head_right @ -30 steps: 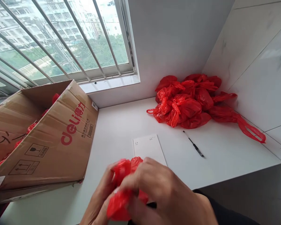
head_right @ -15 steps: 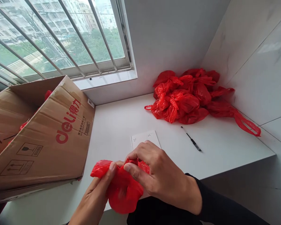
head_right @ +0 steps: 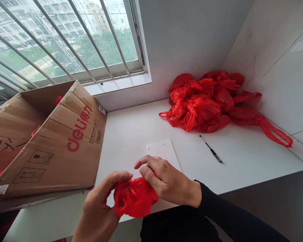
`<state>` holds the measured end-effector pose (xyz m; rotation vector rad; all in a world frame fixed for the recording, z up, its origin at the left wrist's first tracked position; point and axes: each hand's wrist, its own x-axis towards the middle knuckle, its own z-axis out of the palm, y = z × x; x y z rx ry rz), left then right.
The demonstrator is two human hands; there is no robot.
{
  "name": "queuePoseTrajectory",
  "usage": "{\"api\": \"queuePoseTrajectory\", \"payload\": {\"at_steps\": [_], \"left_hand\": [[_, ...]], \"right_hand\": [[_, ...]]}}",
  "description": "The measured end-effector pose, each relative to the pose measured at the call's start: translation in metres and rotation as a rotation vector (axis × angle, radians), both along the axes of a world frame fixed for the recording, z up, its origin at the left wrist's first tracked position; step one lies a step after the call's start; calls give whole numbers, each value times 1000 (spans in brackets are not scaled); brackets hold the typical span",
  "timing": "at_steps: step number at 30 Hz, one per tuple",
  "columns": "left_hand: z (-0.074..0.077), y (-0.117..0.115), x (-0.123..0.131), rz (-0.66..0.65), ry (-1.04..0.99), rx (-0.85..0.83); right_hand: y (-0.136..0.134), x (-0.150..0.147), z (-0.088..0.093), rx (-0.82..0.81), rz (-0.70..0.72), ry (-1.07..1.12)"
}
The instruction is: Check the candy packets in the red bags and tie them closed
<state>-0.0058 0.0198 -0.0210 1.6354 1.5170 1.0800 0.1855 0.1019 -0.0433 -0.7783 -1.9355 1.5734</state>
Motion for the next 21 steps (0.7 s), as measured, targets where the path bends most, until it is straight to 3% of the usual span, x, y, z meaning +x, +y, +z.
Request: {"api": "queuePoseTrajectory", "payload": {"at_steps": [3,5,7,12,15,18,21], "left_hand": [[-20,1,2,125,257,326],[-32,2,4,154,311,423],[-40,3,6,185,304,465],[-53,-6,1,111,320,484],[-69,-18,-13,102,401,479],[-88,-34,-29,164,451,460],[-101,-48,-38,259,372,293]], "right_hand": [[0,-1,-4,-111,60,-29],[0,-2,-6,-169,148,-18],[1,-4,-9,-182,143,-4],[3,-4,-11,28,-97,8],[7,9,-20,149,-200,-80],[14,31,-40,76,-353,-213],[17,44,-60,-32,-440,-250]]}}
